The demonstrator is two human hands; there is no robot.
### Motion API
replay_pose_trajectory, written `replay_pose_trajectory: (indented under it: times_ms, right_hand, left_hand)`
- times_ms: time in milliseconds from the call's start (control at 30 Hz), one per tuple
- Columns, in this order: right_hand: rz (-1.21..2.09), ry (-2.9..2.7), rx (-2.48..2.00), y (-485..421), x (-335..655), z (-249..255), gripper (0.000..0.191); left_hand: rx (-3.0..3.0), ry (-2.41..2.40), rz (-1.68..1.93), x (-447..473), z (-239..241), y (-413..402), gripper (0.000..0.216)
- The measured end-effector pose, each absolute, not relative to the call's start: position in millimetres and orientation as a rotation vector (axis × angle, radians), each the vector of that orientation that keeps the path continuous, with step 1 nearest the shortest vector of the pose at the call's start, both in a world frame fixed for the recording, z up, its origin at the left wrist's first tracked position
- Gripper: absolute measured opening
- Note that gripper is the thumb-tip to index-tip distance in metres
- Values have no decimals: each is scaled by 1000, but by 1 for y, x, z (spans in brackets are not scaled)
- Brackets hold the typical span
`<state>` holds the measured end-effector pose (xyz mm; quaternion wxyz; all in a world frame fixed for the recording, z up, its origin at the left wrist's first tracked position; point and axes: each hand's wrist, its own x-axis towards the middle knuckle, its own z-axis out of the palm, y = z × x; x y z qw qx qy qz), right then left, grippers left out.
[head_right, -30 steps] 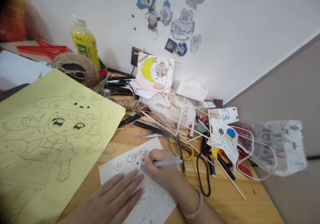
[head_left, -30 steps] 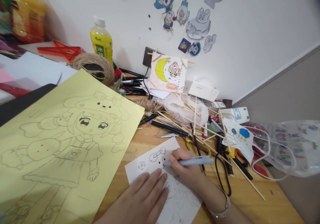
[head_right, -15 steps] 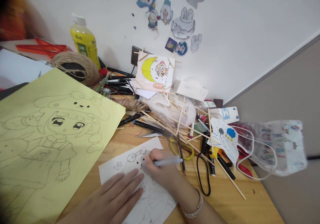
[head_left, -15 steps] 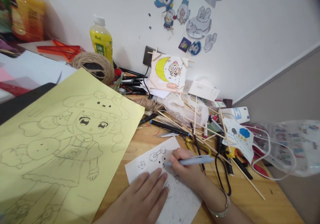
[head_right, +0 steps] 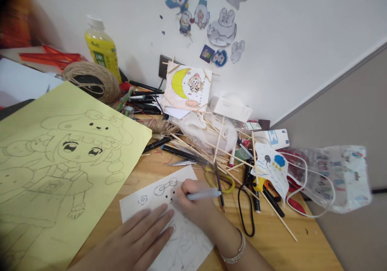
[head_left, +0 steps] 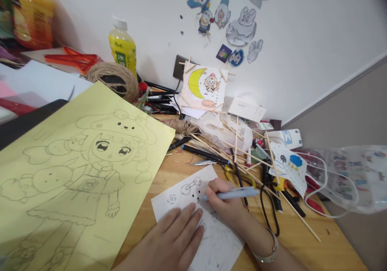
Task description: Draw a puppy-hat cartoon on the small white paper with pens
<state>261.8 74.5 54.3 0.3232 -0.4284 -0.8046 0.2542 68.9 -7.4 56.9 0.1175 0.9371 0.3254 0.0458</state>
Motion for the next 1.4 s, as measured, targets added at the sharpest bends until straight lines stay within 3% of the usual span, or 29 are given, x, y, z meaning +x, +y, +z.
replay_pose_trajectory:
  times_ms: [1000,1233,1400]
  right_hand:
    - [714,-2084,-1181,73,263,57,33]
    - [966,-1810,-1253,73,260,56,35]
    - [1112,-1542,-1266,72,253,58,37]
  left_hand:
    - [2722,948,173,67,56,-9,57]
    - [2728,974,146,67,57,-10,63]
    - [2654,1389,165,71,55,-17,69]
